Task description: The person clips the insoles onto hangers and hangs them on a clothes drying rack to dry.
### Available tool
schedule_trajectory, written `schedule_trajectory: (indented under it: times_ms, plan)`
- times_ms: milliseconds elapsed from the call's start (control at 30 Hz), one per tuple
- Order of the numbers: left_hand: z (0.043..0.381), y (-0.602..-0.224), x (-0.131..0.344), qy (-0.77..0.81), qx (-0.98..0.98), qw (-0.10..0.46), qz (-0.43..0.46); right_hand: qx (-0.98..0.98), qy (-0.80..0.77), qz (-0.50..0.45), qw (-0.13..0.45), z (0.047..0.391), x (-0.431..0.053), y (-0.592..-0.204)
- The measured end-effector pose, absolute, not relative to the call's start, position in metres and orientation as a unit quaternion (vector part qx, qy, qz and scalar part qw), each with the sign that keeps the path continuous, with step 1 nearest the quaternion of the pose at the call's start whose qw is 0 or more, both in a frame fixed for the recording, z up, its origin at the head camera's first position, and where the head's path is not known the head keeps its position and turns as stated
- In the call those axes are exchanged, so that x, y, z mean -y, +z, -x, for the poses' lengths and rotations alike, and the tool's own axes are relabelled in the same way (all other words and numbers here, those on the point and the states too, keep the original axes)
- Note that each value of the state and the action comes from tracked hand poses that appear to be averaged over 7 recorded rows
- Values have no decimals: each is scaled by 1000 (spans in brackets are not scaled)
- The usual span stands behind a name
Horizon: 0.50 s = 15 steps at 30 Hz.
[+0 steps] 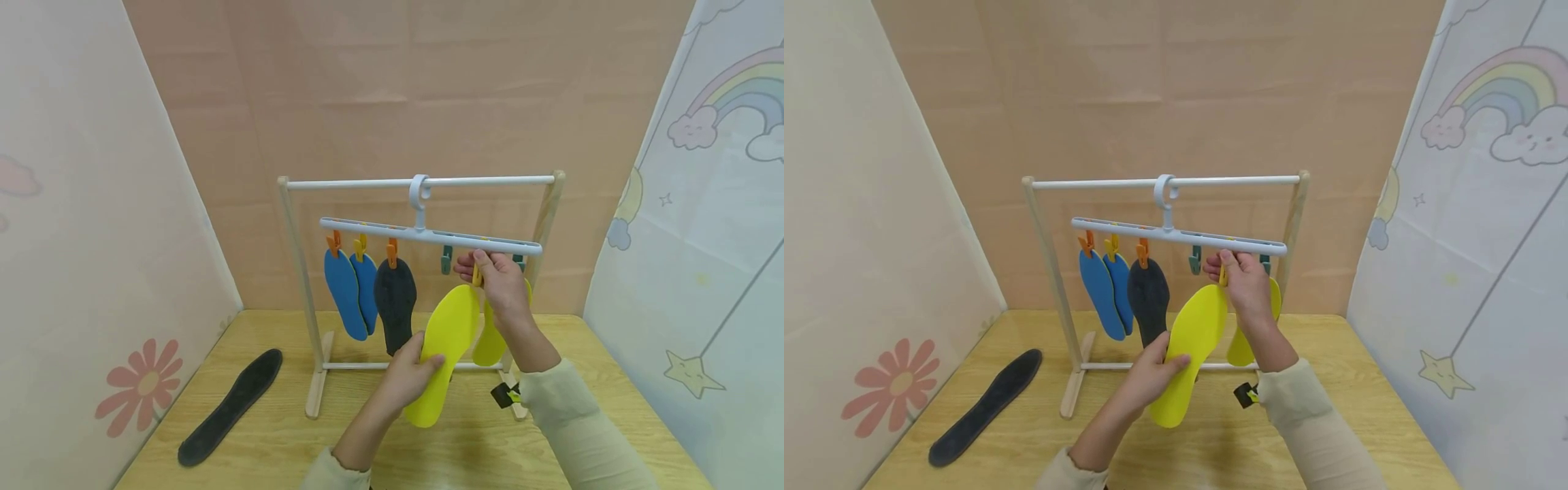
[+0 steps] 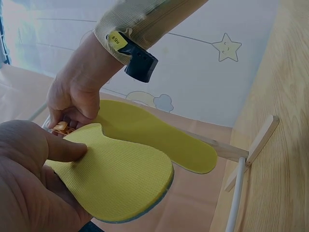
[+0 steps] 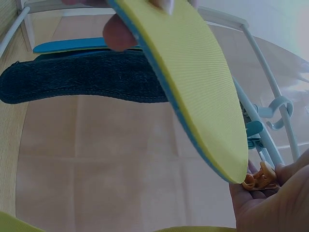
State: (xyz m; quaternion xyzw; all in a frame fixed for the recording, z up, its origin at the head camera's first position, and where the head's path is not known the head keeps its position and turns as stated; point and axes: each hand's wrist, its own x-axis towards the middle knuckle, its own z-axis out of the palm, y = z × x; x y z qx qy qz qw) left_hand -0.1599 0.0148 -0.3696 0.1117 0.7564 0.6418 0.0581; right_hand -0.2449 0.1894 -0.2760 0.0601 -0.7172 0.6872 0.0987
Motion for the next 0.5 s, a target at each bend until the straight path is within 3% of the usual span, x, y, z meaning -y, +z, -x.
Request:
schedule_trajectory:
  times_ms: [500]
  plan:
    - [164,-369,-21,663,-736,72,-117,719,687,-54,95,246,-190,-277]
